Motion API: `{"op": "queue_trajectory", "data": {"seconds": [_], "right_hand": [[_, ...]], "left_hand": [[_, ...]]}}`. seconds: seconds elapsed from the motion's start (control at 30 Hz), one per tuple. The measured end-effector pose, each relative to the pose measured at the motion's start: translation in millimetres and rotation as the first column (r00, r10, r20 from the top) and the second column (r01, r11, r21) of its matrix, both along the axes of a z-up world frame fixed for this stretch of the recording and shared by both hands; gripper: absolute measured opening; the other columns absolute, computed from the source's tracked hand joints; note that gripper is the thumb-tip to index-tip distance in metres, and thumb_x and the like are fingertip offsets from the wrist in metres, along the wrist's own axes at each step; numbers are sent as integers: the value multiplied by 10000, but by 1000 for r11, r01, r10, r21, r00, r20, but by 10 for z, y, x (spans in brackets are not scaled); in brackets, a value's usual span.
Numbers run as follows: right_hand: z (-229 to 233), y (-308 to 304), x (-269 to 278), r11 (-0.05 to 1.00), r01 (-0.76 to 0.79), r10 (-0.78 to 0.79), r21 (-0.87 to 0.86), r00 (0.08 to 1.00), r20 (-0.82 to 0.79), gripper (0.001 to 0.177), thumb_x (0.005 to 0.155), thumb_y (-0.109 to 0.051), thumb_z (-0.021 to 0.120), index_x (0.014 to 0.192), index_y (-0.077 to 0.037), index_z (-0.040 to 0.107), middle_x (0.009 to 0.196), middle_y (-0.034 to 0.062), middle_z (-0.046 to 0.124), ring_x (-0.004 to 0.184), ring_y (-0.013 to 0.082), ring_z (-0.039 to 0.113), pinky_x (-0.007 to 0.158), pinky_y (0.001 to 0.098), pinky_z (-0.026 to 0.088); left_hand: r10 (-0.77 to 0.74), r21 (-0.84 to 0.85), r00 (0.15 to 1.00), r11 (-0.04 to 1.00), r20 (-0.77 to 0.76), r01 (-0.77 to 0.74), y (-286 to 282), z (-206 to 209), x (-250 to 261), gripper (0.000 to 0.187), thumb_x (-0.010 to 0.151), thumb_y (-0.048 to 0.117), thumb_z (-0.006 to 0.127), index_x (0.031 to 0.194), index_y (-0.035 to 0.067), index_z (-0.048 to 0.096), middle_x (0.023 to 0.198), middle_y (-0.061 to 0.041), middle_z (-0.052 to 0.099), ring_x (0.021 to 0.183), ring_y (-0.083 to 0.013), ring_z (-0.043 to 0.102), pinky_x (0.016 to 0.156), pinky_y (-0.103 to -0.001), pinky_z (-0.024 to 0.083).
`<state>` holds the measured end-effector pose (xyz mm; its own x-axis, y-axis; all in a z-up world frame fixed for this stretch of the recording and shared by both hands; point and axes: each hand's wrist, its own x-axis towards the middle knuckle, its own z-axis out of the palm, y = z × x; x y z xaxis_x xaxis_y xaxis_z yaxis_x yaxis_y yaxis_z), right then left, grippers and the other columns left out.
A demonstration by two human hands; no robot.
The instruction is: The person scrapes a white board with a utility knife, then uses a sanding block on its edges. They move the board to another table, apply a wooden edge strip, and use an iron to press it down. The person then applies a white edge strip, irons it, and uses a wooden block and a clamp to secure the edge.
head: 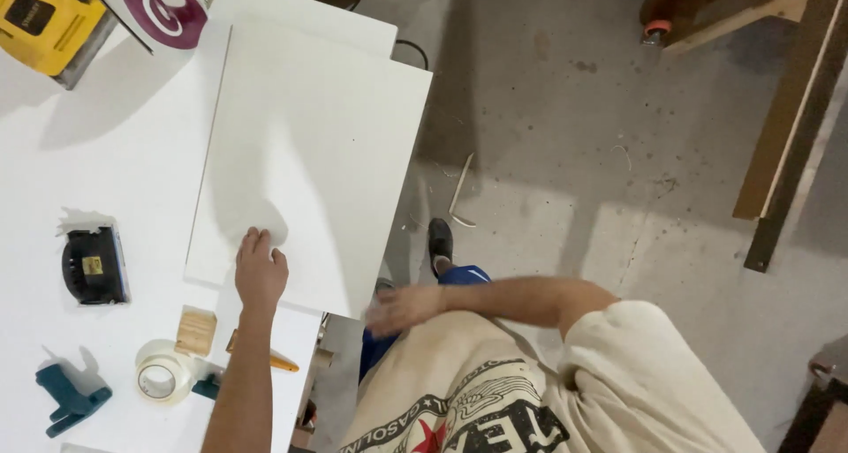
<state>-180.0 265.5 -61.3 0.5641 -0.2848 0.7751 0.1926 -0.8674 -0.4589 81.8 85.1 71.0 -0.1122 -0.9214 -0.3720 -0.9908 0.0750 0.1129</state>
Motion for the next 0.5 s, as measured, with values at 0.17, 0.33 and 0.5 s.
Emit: {"op": "queue_trajectory", "data": {"seconds": [0.17,0.33,0.5], "right_hand": [[-109,-147,-301,896,422,-399,141,902,-164,511,1098,-397,396,1398,-38,600,1385,224,602,1291,448,569,977,600,483],[-189,-1060,-1039,666,658,-742,-352,535,-404,436,1065,-271,456,1476,-158,547,1546,153,479,1469,400,405,1139,588,366],[327,-1671,-1177,614,484,-789,-624,391,-473,405,1036,-119,476,1426,-186,562,1521,84,482,1483,305,404,1233,544,311]], "left_hand": [[12,39,1000,999,-10,-12,7,-81,58,519,1018,171,503,1521,49,535,1632,-160,411,1525,-289,366,1259,-374,280],[23,11,990,1000,-136,-21,218,-35,150,504,1027,101,462,1522,29,522,1649,-182,381,1532,-313,347,1264,-407,283],[-39,-29,979,999,-200,34,715,-89,279,508,1010,101,467,1514,65,523,1638,-158,388,1514,-302,374,1256,-409,312]]}}
